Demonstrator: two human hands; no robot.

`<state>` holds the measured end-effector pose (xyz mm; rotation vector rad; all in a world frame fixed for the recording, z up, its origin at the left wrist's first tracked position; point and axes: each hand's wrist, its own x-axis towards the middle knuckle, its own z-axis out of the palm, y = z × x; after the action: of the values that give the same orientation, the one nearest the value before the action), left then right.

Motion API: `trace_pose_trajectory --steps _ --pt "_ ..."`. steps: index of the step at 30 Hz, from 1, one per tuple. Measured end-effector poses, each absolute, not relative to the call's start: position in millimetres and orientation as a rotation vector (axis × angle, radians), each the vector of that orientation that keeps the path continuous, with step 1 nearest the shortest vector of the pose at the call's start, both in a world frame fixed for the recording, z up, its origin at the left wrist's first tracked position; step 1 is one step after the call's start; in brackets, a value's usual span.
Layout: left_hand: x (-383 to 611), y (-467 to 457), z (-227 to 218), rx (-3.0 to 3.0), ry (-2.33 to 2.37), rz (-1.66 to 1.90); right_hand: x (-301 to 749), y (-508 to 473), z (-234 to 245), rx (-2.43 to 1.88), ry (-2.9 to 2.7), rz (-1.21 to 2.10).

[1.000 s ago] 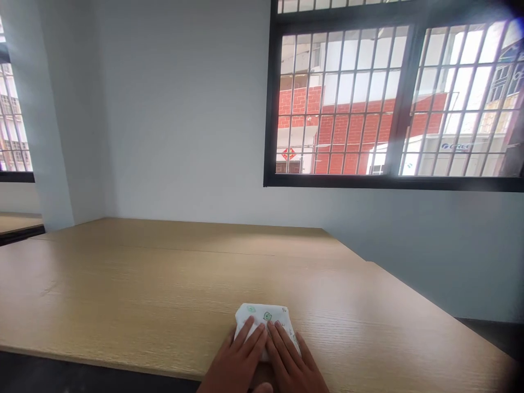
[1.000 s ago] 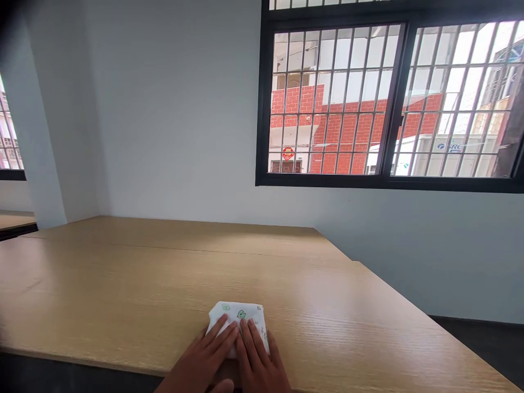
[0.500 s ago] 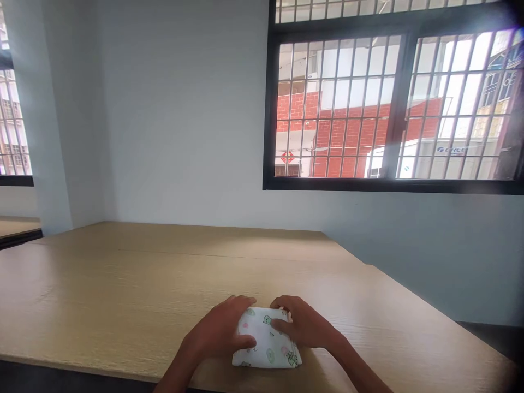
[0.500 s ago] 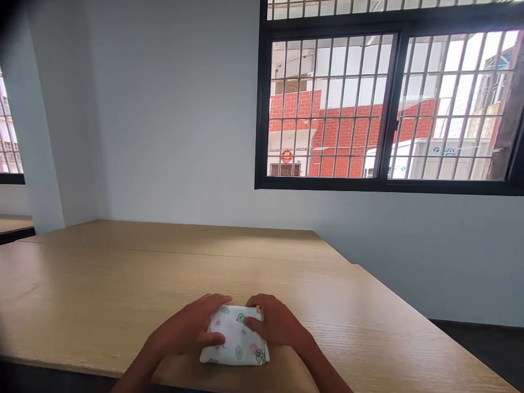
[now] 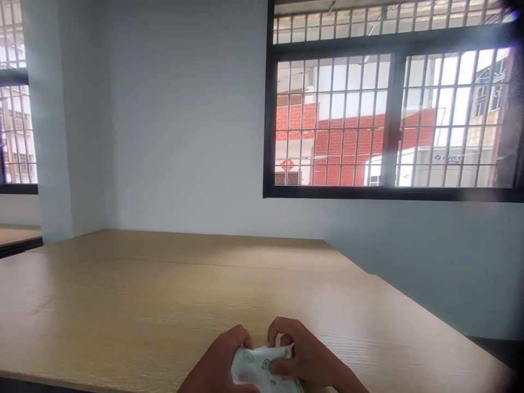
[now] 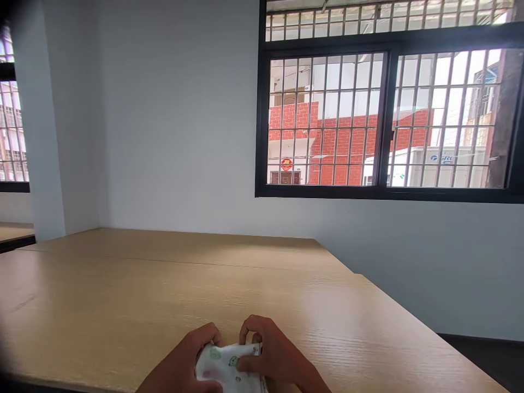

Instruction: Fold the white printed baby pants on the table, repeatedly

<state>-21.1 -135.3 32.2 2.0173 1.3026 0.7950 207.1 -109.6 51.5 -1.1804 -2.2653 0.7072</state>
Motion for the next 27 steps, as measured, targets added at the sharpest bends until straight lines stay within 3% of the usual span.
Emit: trace_pose_trajectory --steps 9,22,27 --pt "-6 -134 24 2.043 1.292 0.926 193 -119 34 -1.025 -2.443 0.268" --pt "-5 -122 -9 2.085 1.233 1.073 161 -118 60 -1.063 -2.731 0.103" --pt "-13 -120 -17 2.165 1.234 1.102 144 -120 39 -1.237 -2.578 -0.016"
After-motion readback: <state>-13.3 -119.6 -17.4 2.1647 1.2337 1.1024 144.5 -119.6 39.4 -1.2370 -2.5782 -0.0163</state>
